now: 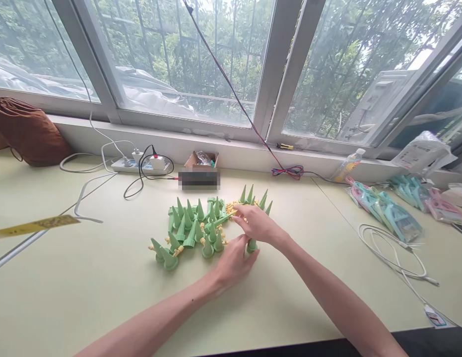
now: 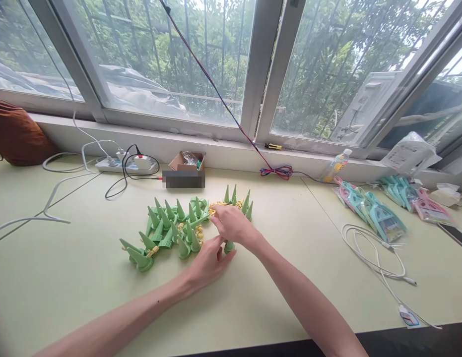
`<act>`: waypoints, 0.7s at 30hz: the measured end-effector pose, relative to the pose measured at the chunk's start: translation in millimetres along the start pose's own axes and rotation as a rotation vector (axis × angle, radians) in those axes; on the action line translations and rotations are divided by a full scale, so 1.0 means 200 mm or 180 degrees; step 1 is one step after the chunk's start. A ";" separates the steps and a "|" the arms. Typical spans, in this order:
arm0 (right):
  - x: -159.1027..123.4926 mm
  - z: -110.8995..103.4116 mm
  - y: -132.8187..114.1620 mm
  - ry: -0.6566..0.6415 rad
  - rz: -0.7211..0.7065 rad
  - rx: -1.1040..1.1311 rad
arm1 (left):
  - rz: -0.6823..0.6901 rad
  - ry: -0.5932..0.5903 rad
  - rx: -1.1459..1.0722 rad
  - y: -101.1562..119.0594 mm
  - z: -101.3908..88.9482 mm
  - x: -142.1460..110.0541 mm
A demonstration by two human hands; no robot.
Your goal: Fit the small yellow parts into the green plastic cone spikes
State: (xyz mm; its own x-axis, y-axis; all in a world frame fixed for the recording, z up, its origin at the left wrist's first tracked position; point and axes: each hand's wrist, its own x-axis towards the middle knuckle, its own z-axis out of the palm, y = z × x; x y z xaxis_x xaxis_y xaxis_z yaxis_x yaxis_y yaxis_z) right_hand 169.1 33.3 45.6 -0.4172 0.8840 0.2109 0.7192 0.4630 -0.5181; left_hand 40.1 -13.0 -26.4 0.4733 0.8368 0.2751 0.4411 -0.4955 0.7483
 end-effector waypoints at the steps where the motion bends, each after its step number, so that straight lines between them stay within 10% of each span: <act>1: 0.02 0.00 -0.01 -0.0055 -0.0005 0.0107 | -0.0058 0.0002 -0.0012 0.00 0.00 0.00; 21: 0.12 -0.02 -0.12 -0.0271 -0.0449 0.1494 | -0.0808 0.0060 -0.0196 0.00 0.00 0.00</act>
State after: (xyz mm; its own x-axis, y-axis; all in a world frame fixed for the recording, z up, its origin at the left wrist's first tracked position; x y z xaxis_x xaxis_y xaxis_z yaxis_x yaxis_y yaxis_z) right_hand 143.0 43.9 65.9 -0.5505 0.7973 0.2475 0.3328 0.4815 -0.8108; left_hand 39.8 -13.4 -25.2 0.3389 0.9370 0.0847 0.4964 -0.2546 0.8299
